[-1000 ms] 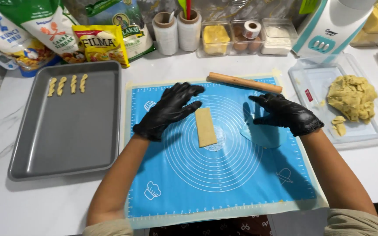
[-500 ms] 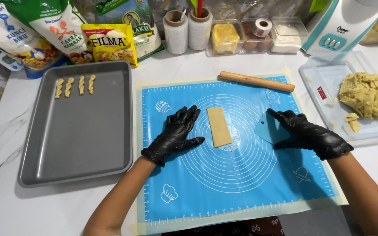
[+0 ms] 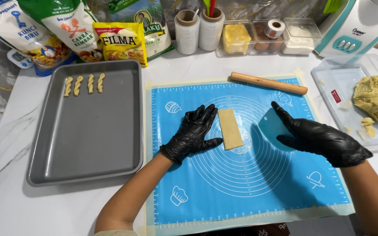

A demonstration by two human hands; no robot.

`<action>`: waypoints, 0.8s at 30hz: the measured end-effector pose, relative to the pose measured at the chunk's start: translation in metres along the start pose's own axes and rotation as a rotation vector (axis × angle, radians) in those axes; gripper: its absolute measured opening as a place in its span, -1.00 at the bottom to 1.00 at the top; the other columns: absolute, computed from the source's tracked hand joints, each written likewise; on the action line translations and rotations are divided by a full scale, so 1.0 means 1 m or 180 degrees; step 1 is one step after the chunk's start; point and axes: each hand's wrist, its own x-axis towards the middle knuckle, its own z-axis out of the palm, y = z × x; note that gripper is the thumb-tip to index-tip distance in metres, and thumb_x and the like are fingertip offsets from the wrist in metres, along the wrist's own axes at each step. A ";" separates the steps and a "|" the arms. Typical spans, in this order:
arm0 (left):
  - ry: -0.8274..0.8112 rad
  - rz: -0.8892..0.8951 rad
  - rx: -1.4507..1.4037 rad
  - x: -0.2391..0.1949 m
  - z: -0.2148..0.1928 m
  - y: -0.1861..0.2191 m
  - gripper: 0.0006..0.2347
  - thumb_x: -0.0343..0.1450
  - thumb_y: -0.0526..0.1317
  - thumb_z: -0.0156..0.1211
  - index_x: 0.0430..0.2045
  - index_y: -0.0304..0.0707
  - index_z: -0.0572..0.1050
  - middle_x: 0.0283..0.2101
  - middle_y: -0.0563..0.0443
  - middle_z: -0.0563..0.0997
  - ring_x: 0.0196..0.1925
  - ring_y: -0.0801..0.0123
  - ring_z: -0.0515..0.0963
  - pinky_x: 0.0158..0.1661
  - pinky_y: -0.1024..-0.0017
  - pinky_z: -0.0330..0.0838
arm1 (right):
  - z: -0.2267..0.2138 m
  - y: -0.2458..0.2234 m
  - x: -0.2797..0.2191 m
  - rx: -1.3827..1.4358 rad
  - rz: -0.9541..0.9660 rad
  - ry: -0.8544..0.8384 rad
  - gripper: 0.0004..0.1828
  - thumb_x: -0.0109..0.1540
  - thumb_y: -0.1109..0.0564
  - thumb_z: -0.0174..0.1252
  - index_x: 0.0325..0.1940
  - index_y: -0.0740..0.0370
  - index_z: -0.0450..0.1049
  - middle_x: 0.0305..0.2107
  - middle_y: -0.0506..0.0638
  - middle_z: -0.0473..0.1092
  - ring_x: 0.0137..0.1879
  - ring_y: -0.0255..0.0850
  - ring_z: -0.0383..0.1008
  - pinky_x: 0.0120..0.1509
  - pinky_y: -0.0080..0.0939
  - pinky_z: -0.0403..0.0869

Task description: The person shapes a rectangular piece of dough into thin, twisted strips on a blue silicone mat. They roll the dough into a log, cut it into smaller pieces, and then twist each piece by hand before placing them onto a metal baking tray.

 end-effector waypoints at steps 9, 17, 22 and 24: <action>0.0461 0.0380 0.1730 -0.003 0.008 -0.002 -0.20 0.40 0.36 -0.01 0.45 -0.20 0.15 0.51 -0.17 0.06 0.43 -0.05 0.22 0.15 0.08 0.25 | -0.002 -0.054 0.040 0.0643 -0.0457 0.0251 0.01 0.33 0.06 0.01 0.63 -0.09 -0.55 -0.62 -0.02 0.10 -0.49 -0.21 0.12 -0.17 -0.19 0.38; 0.0421 0.0289 0.1277 -0.006 0.006 0.005 -0.17 0.40 0.42 -0.11 0.41 -0.26 0.20 0.46 -0.16 0.14 0.42 -0.07 0.20 0.17 0.06 0.24 | 0.001 -0.096 0.065 0.0950 -0.0403 0.0367 -0.24 0.31 0.10 0.04 0.43 0.00 -0.27 -0.60 -0.02 0.22 -0.47 -0.25 0.23 -0.17 -0.24 0.42; 0.0382 0.0247 0.1256 -0.005 0.005 0.005 -0.17 0.40 0.42 -0.12 0.42 -0.26 0.19 0.46 -0.15 0.12 0.43 -0.08 0.18 0.20 0.04 0.23 | 0.008 -0.098 0.077 0.1116 -0.0372 0.0402 -0.37 0.29 0.12 0.05 0.34 0.03 -0.13 -0.58 -0.02 0.27 -0.45 -0.26 0.28 -0.17 -0.27 0.43; 0.0362 0.0242 0.1250 -0.006 0.005 0.005 -0.17 0.40 0.42 -0.13 0.42 -0.26 0.19 0.46 -0.15 0.12 0.44 -0.09 0.16 0.21 0.03 0.22 | 0.011 -0.096 0.080 0.1162 -0.0356 0.0409 -0.41 0.29 0.13 0.05 0.31 0.05 -0.09 -0.58 -0.03 0.29 -0.45 -0.27 0.30 -0.17 -0.27 0.44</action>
